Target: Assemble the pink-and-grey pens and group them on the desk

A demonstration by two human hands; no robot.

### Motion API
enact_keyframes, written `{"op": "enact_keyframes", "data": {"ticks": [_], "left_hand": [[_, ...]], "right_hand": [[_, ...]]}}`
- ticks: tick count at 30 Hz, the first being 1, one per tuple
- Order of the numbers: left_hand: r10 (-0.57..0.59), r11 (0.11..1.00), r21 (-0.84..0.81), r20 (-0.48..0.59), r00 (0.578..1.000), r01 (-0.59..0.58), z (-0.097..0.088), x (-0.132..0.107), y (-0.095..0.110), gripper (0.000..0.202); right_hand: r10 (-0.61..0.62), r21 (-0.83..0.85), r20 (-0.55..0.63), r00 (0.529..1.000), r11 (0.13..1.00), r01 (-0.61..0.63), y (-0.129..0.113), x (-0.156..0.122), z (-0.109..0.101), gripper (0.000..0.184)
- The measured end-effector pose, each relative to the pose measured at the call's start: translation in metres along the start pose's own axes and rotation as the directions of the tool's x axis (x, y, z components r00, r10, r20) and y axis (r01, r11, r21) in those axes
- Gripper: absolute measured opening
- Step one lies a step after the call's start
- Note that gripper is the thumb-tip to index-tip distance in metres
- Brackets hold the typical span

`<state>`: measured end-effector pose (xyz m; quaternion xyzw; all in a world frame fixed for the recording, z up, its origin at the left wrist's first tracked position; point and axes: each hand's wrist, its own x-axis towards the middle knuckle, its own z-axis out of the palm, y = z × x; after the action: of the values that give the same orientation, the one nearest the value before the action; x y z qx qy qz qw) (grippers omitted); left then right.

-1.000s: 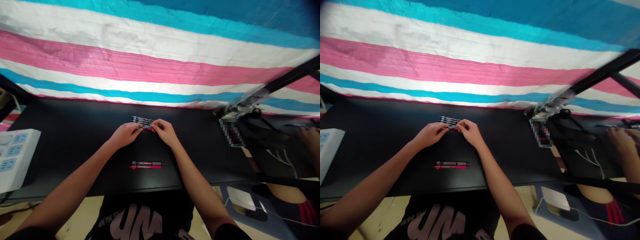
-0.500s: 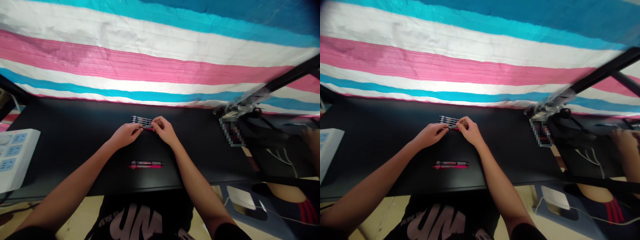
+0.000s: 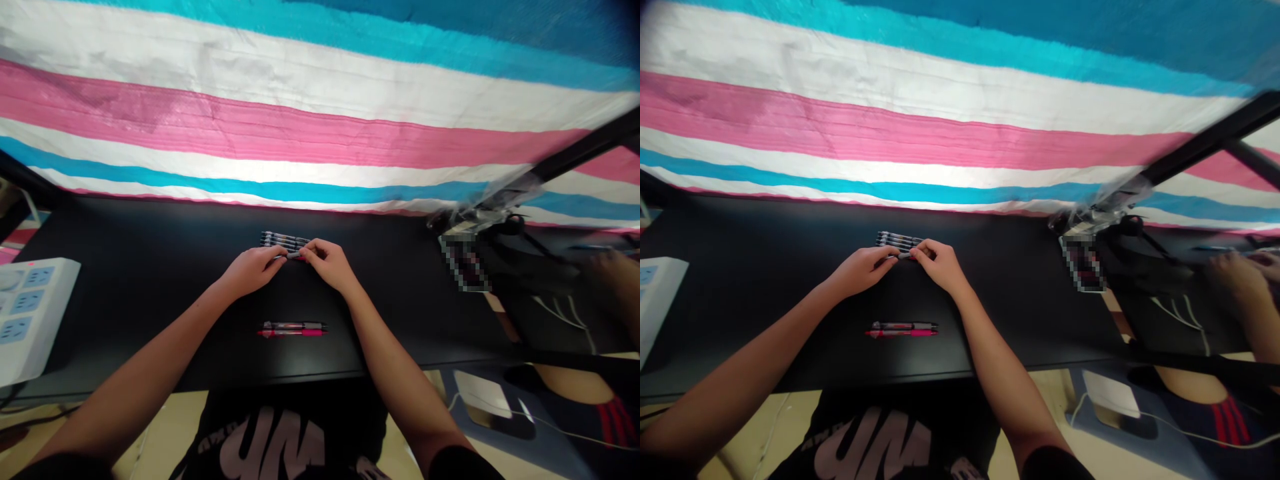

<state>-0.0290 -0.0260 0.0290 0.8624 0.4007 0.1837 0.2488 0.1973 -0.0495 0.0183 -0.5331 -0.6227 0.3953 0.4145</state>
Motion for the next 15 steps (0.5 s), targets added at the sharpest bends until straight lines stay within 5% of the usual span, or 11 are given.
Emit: {"op": "enact_keyframes", "data": {"ticks": [5,9,15], "left_hand": [[-0.048,0.997,-0.064,-0.001,0.999,0.048,-0.0021,0.0006,0.0004,0.032],[-0.045,0.994,-0.099,0.011,0.999,0.046,-0.0024,0.0002,0.0009,0.036],[-0.076,0.983,-0.167,0.008,0.997,0.076,-0.0021,-0.0002,0.0011,0.038]], "right_hand": [[-0.11,0.178,0.01,0.994,0.978,0.106,-0.0001,0.0014,0.0007,0.017],[-0.015,0.252,-0.016,1.0,0.968,0.019,0.0022,0.0023,0.0023,0.031],[0.042,0.261,-0.102,0.994,0.965,-0.014,0.0041,0.0042,-0.0005,0.027]]}}
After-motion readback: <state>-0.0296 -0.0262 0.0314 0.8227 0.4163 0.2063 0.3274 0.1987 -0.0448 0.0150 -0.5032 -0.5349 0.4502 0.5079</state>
